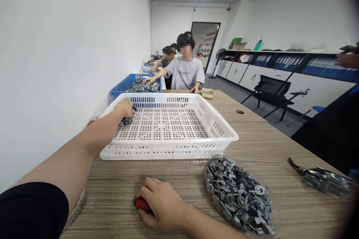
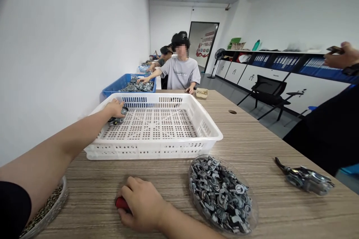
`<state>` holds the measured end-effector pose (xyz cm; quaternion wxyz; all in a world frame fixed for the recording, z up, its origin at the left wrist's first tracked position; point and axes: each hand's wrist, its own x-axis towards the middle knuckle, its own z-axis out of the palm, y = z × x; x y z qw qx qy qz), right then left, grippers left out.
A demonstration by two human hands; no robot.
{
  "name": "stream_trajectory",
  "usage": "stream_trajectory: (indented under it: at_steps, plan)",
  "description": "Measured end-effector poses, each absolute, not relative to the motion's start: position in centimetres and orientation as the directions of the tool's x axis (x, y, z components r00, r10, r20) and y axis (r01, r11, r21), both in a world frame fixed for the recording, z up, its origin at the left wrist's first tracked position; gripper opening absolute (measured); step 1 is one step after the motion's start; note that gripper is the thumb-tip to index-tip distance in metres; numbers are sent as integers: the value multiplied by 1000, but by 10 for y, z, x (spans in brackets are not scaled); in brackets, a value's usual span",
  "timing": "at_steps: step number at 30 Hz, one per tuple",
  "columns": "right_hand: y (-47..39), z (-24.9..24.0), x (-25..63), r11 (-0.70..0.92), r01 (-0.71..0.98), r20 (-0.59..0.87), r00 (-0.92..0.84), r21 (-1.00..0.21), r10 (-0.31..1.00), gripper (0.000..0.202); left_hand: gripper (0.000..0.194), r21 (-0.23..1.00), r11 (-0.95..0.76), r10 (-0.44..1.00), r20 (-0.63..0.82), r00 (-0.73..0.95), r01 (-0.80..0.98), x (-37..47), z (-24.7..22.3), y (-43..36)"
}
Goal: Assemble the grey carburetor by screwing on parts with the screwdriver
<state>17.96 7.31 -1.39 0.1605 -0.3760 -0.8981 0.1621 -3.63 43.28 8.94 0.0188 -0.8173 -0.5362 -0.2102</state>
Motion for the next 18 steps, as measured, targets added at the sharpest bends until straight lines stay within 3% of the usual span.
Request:
stream_trajectory:
  at_steps: [6, 13, 18]
  plan:
    - [73, -11, 179, 658, 616, 156, -668, -433, 728, 27, 35, 234, -374, 904, 307, 297, 897, -31, 78, 443]
    - [73, -10, 179, 644, 619, 142, -662, -449, 736, 28, 44, 236, -338, 914, 312, 258, 911, -34, 75, 452]
    - [73, -7, 179, 633, 620, 115, -666, -463, 737, 29, 52, 200, -253, 949, 241, 203, 947, -36, 79, 454]
